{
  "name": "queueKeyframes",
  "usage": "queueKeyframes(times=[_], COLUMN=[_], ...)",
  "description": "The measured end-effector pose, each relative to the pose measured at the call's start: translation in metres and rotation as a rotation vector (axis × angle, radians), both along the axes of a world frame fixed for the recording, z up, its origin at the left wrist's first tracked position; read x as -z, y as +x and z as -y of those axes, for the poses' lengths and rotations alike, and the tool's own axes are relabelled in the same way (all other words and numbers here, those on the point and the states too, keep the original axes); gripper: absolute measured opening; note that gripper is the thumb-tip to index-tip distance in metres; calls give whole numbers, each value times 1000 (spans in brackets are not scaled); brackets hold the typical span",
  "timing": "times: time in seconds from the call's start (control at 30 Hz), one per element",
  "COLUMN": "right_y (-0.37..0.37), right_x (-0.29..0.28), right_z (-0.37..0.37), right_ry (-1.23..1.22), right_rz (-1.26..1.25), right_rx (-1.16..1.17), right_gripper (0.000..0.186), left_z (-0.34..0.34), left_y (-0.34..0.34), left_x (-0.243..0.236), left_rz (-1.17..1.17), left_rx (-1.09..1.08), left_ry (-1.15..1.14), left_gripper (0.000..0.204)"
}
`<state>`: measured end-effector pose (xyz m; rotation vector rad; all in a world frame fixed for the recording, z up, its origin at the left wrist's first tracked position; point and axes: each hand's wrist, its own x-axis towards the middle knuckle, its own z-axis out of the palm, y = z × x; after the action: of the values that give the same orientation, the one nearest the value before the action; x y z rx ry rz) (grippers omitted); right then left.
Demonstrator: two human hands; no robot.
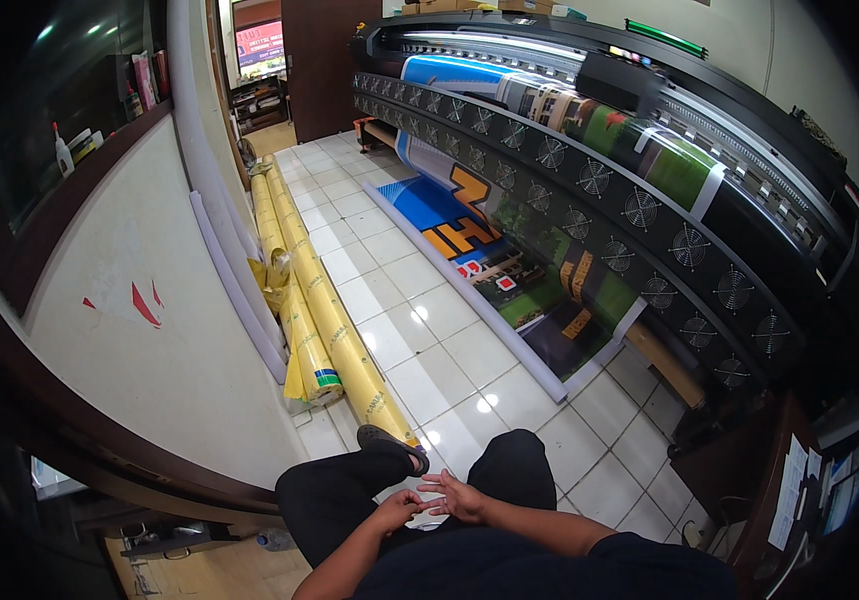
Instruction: The recorder is operating a large format inkjet printer, checking the print quality and alignment of a large banner as it outputs.
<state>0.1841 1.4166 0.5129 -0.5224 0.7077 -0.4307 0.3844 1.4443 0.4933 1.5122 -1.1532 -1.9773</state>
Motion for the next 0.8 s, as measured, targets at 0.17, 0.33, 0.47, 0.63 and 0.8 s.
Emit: queueKeyframes(times=[0.17, 0.33, 0.47, 0.63, 0.8], right_y=[5, 5, 1, 6, 1], right_x=[-7, -6, -5, -9, -6], right_z=[-1, -1, -1, -1, -1], right_ry=[-5, -3, -8, -11, -8], right_rz=[4, 4, 1, 10, 5], right_rx=[-15, -17, -8, -18, -7], right_gripper=[75, 74, 74, 74, 74], left_z=[-3, -3, 1, -4, -1], left_y=[5, 5, 2, 7, 2], left_x=[8, 7, -6, 12, 3], left_rz=[1, -9, 105, 14, 18], left_rx=[-18, -31, 54, -35, -1], left_ry=[-13, -21, -34, -28, -23], left_gripper=[11, 10, 10, 11, 13])
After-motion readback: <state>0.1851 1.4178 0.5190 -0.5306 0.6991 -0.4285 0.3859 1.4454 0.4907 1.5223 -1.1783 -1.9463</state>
